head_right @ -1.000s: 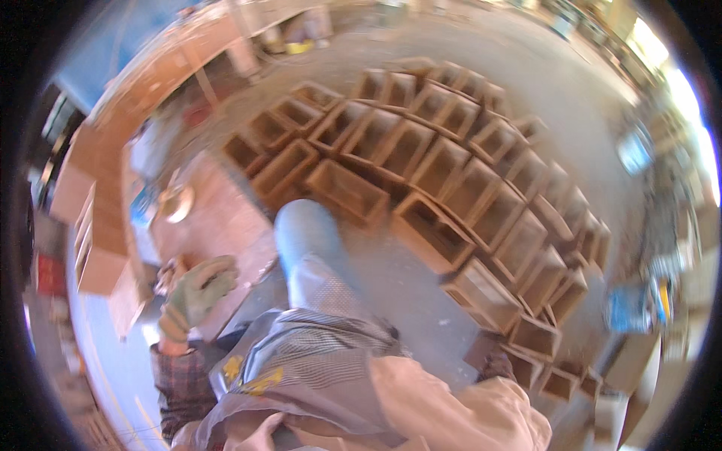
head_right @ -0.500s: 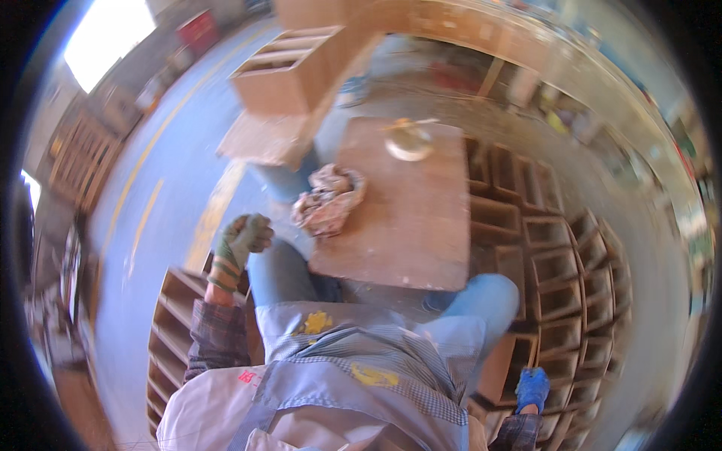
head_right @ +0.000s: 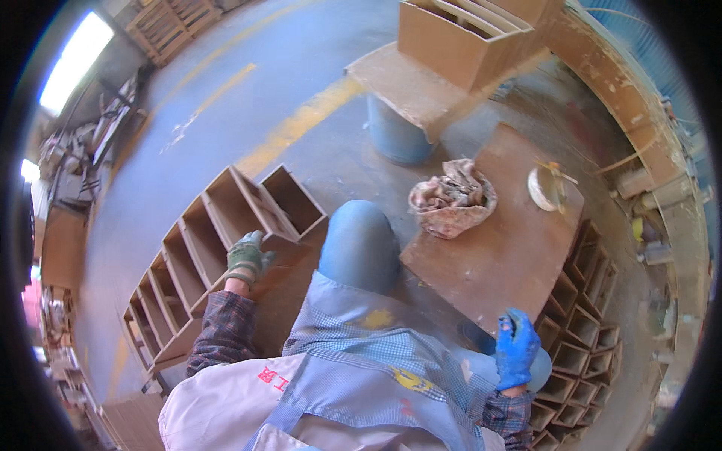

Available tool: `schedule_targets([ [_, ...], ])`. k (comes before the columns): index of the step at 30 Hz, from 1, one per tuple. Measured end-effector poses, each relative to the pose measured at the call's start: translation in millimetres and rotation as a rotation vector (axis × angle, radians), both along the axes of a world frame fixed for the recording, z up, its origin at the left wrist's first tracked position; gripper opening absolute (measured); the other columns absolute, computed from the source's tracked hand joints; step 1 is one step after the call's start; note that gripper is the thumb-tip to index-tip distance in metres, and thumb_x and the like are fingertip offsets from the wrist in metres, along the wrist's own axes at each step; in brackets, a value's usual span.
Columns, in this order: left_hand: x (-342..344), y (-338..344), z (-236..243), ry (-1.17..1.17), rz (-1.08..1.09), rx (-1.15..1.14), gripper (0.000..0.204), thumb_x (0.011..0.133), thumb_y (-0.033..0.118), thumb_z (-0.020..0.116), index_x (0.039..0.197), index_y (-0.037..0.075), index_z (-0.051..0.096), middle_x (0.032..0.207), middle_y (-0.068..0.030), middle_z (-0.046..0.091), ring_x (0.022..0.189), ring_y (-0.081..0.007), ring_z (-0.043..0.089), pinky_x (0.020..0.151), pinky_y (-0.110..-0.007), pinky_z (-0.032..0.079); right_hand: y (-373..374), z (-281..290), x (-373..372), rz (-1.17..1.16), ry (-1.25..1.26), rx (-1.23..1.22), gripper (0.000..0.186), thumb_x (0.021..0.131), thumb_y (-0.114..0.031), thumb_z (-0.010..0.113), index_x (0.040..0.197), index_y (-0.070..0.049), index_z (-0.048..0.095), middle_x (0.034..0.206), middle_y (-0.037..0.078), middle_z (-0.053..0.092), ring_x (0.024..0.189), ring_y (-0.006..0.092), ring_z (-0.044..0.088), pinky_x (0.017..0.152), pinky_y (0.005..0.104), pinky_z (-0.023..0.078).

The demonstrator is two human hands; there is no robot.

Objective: The person sits on the floor and repeatedly wipes small wooden boxes with a cloth, then applies a finish with a brush. They rotate each box to cover all sides, dip the brush into a container, and place finished boxes into a nearby stack.

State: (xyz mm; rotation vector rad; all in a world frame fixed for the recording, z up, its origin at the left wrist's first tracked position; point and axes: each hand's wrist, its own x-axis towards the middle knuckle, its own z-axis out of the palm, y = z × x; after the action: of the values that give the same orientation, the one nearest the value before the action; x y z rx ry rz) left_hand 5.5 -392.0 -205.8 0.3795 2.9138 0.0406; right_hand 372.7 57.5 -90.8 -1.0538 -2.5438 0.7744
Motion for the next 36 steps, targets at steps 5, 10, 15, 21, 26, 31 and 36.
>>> schedule_targets([
  [5, -30.5, 0.5, 6.2, -0.01, -0.094, 0.121, 0.029, 0.086, 0.025, 0.068, 0.114, 0.018, 0.073, 0.113, -0.0135, 0.073, 0.107, -0.0375, 0.068, 0.092, -0.049, 0.054, -8.0, -4.3, 11.2, -0.045, -0.058, -0.047, 0.024, 0.094, -0.021, 0.068, 0.11, -0.003, 0.07, 0.101, 0.021, 0.073, 0.095, 0.0385, 0.071, 0.083, 0.0436, 0.056],
  [10, -37.7, 16.5, 98.4, -0.118, 0.152, 0.689, 0.032, 0.085, 0.013, 0.073, 0.117, 0.008, 0.073, 0.103, -0.0111, 0.077, 0.092, -0.0232, 0.072, 0.087, -0.036, 0.055, -2.5, -13.8, 21.6, -0.069, -0.125, -0.026, 0.023, 0.095, -0.022, 0.068, 0.111, -0.005, 0.071, 0.102, 0.02, 0.073, 0.095, 0.0396, 0.07, 0.082, 0.0452, 0.056],
  [15, 22.2, 89.2, 234.3, 0.029, -0.312, 0.771, 0.025, 0.082, 0.004, 0.07, 0.107, 0.001, 0.073, 0.09, -0.0135, 0.073, 0.082, -0.0247, 0.07, 0.076, -0.036, 0.055, 66.2, -26.6, -6.8, -0.132, 0.096, 0.184, 0.031, 0.095, -0.025, 0.07, 0.12, -0.007, 0.067, 0.109, 0.02, 0.072, 0.101, 0.0384, 0.069, 0.087, 0.0455, 0.056],
  [21, 76.3, 215.9, 295.5, 0.133, -1.049, 0.539, 0.025, 0.07, 0.018, 0.082, 0.092, 0.007, 0.077, 0.085, -0.0119, 0.069, 0.071, -0.0361, 0.066, 0.066, -0.046, 0.053, 204.5, -49.2, -83.6, -0.523, 0.352, -0.1, 0.055, 0.091, -0.032, 0.078, 0.136, -0.008, 0.058, 0.114, 0.016, 0.072, 0.099, 0.0236, 0.071, 0.085, 0.0373, 0.057],
  [26, 135.3, 313.1, 250.0, 0.208, -1.505, 0.411, 0.012, 0.082, 0.025, 0.063, 0.09, 0.019, 0.056, 0.084, -0.0007, 0.05, 0.076, -0.0189, 0.06, 0.056, -0.037, 0.045, 257.6, -63.0, -127.1, -0.433, 0.188, 0.145, 0.058, 0.09, -0.046, 0.075, 0.132, -0.01, 0.059, 0.11, 0.02, 0.073, 0.1, 0.0353, 0.071, 0.086, 0.0457, 0.055],
  [31, 171.9, 364.2, 192.3, 0.123, -1.677, 0.362, 0.022, 0.08, 0.024, 0.063, 0.099, 0.013, 0.063, 0.087, -0.0006, 0.055, 0.075, -0.0173, 0.06, 0.053, -0.036, 0.046, 278.6, -55.9, -145.8, -0.328, -0.068, 0.069, 0.057, 0.09, -0.053, 0.068, 0.128, -0.012, 0.058, 0.112, 0.025, 0.071, 0.104, 0.0427, 0.068, 0.088, 0.0519, 0.053],
  [36, 192.5, 379.4, 157.9, 0.091, -1.643, 0.247, 0.014, 0.08, 0.017, 0.063, 0.094, 0.015, 0.062, 0.088, -0.0026, 0.055, 0.077, -0.0171, 0.061, 0.057, -0.034, 0.048, 287.9, -65.4, -152.9, -0.323, -0.017, 0.007, 0.045, 0.088, -0.044, 0.074, 0.116, -0.01, 0.065, 0.103, 0.022, 0.073, 0.098, 0.0406, 0.07, 0.084, 0.0494, 0.054],
])
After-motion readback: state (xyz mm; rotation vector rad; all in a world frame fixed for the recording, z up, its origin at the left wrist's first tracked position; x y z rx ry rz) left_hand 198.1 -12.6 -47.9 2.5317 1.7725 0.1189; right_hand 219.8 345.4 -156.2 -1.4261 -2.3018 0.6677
